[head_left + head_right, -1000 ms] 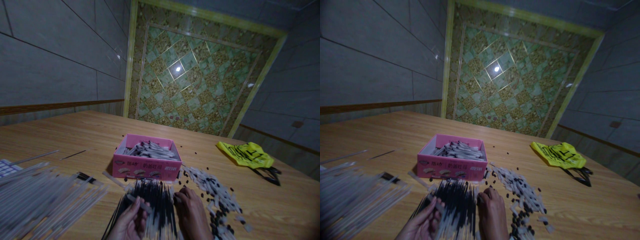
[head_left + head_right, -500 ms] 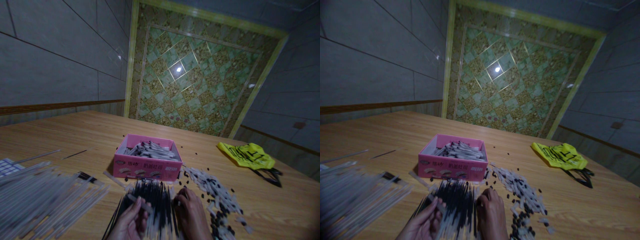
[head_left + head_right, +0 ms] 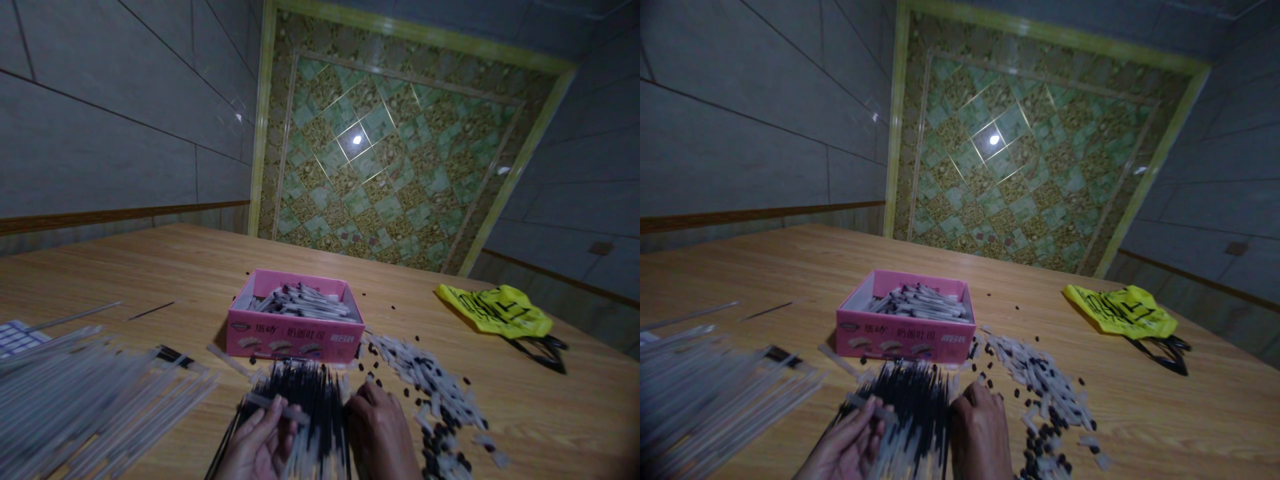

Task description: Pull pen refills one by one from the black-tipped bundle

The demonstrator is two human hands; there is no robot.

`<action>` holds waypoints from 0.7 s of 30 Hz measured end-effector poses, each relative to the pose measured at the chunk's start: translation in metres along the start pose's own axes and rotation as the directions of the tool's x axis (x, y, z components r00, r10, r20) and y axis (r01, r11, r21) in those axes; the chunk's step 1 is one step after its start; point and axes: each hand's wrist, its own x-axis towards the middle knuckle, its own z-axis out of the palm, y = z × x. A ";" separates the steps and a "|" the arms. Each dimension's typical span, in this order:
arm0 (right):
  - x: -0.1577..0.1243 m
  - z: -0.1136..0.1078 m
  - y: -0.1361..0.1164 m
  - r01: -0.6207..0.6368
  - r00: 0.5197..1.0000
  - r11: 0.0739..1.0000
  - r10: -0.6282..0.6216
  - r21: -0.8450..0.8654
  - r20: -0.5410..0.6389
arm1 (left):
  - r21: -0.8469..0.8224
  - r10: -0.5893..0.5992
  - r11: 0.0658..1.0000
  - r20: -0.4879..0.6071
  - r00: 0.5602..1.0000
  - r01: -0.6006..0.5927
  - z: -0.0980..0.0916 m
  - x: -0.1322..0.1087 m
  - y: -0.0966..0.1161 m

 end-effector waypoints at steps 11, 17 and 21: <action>-0.003 -0.002 -0.005 -0.027 0.989 0.895 0.089 0.445 -0.118 | 0.029 0.017 0.999 0.017 1.000 -0.018 -0.001 0.000 -0.001; -0.011 0.019 -0.033 -0.275 0.933 0.018 0.245 0.961 0.263 | 0.103 0.059 0.992 0.076 0.995 -0.067 -0.003 0.003 -0.005; -0.015 0.025 -0.044 -0.340 0.920 -0.256 0.111 0.905 0.377 | 0.102 0.071 0.991 0.111 0.991 -0.083 -0.005 0.007 -0.007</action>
